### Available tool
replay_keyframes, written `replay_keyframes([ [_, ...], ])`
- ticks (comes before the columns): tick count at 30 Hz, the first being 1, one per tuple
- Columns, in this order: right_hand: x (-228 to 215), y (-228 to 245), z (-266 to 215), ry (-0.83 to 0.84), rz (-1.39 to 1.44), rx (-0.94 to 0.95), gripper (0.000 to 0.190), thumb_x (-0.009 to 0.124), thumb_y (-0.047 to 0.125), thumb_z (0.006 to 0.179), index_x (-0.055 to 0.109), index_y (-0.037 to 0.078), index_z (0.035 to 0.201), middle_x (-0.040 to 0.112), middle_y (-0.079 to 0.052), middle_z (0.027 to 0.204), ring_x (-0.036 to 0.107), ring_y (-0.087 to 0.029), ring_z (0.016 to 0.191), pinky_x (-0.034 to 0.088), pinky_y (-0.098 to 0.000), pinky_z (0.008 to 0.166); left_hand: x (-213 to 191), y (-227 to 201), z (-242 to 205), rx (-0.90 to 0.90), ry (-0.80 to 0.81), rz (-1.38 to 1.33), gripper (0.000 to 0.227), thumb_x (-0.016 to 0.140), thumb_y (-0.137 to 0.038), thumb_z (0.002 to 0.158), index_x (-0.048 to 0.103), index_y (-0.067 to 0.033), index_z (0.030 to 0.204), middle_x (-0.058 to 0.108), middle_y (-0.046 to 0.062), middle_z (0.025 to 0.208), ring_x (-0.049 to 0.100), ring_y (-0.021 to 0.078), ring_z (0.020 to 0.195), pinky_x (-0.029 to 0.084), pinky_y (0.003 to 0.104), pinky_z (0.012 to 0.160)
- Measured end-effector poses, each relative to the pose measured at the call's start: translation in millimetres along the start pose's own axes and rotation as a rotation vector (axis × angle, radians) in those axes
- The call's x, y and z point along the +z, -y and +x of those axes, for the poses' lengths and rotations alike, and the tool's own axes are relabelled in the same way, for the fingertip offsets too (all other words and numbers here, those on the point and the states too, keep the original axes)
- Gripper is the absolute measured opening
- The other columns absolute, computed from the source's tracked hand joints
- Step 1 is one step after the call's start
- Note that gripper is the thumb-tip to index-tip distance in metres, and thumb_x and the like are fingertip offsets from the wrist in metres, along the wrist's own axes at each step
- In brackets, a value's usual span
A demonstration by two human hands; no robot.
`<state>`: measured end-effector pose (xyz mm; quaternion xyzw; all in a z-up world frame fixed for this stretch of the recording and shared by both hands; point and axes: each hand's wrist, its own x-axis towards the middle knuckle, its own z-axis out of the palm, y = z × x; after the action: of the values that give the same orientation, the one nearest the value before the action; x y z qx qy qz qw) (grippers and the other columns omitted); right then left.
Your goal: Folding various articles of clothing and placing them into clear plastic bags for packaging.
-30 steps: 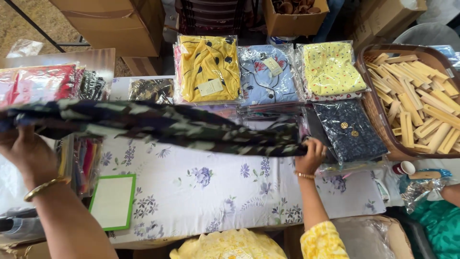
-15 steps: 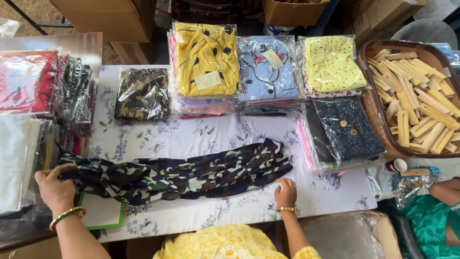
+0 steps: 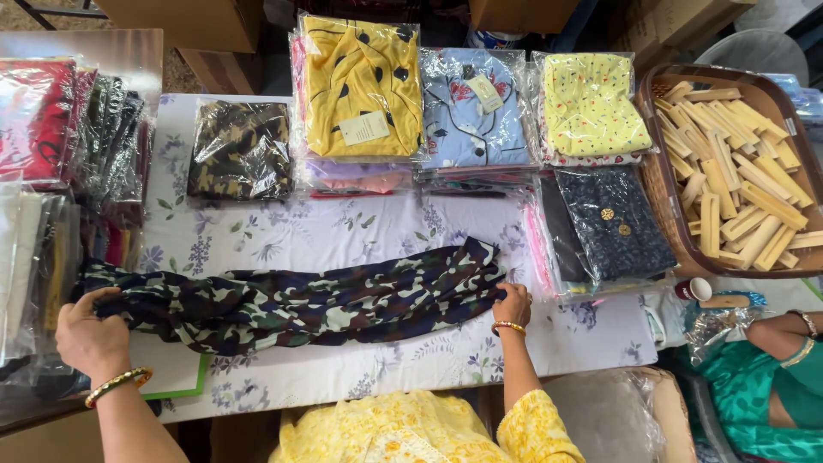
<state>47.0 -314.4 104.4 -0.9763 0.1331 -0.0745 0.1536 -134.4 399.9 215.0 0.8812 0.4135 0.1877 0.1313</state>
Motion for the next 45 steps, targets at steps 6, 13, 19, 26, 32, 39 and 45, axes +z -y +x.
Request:
replay_keyframes([
  [6, 21.4, -36.7, 15.2, 0.119, 0.372, 0.057, 0.03, 0.082, 0.009, 0.079, 0.077, 0.019, 0.107, 0.071, -0.007, 0.096, 0.067, -0.028, 0.083, 0.055, -0.0392, 0.077, -37.7, -47.3, -0.7, -0.159, 0.13, -0.201, 0.046, 0.066, 0.008, 0.082, 0.08, -0.0245, 0.111, 0.074, 0.009, 0.091, 0.07, 0.0222, 0.081, 0.054, 0.038, 0.071],
  [13, 9.2, -39.7, 22.8, -0.324, 0.878, 0.157, 0.021, 0.069, 0.006, 0.087, 0.078, 0.01, 0.106, 0.067, -0.002, 0.105, 0.07, -0.013, 0.078, 0.056, -0.0296, 0.073, -5.7, -14.1, 1.4, -0.402, 0.101, -0.98, 0.052, 0.037, 0.025, 0.088, 0.062, -0.0068, 0.122, 0.07, 0.016, 0.105, 0.075, 0.0238, 0.08, 0.064, 0.037, 0.07],
  [19, 11.6, -40.0, 29.1, -0.002, 0.416, 0.203, 0.021, 0.08, 0.026, 0.087, 0.081, 0.012, 0.102, 0.079, -0.012, 0.102, 0.073, -0.025, 0.089, 0.057, -0.0375, 0.085, 12.3, 11.9, 0.5, -0.427, 0.053, -1.163, 0.058, 0.034, 0.027, 0.087, 0.057, -0.0088, 0.126, 0.069, 0.017, 0.112, 0.076, 0.0262, 0.088, 0.064, 0.041, 0.076],
  [26, -8.1, -38.9, 23.1, 0.208, 0.147, 0.248, 0.029, 0.086, 0.029, 0.072, 0.079, 0.019, 0.099, 0.076, -0.014, 0.101, 0.071, -0.034, 0.092, 0.055, -0.0432, 0.082, 12.5, 25.4, -2.8, -0.471, 0.059, -1.156, 0.055, 0.037, 0.025, 0.09, 0.057, -0.0114, 0.126, 0.069, 0.015, 0.114, 0.075, 0.0245, 0.086, 0.063, 0.043, 0.078],
  [32, -24.4, -40.8, 27.3, -0.053, 0.229, -0.008, 0.01, 0.084, 0.02, 0.078, 0.079, 0.016, 0.086, 0.077, -0.01, 0.092, 0.069, -0.032, 0.088, 0.053, -0.0441, 0.088, 7.8, 25.6, -3.6, -0.524, 0.032, -1.19, 0.052, 0.041, 0.022, 0.094, 0.059, -0.0158, 0.125, 0.069, 0.012, 0.116, 0.075, 0.0237, 0.088, 0.065, 0.044, 0.079],
  [39, -58.5, -16.5, 10.9, -0.249, 0.248, -0.071, 0.028, 0.081, 0.004, 0.071, 0.077, 0.012, 0.097, 0.071, -0.009, 0.1, 0.066, -0.034, 0.095, 0.052, -0.0434, 0.086, 0.8, 26.5, -2.5, -0.613, -0.062, -1.359, 0.055, 0.036, 0.018, 0.091, 0.062, -0.0184, 0.122, 0.071, 0.01, 0.119, 0.077, 0.0242, 0.093, 0.066, 0.046, 0.083],
  [45, -28.8, 29.8, 27.0, -0.003, 0.385, -0.3, 0.03, 0.072, -0.001, 0.081, 0.071, 0.012, 0.108, 0.067, -0.01, 0.114, 0.067, -0.032, 0.097, 0.054, -0.0427, 0.086, 1.8, 20.4, -3.3, -0.624, -0.06, -1.337, 0.054, 0.037, 0.016, 0.092, 0.06, -0.0214, 0.123, 0.071, 0.009, 0.119, 0.077, 0.0235, 0.091, 0.066, 0.042, 0.08],
])
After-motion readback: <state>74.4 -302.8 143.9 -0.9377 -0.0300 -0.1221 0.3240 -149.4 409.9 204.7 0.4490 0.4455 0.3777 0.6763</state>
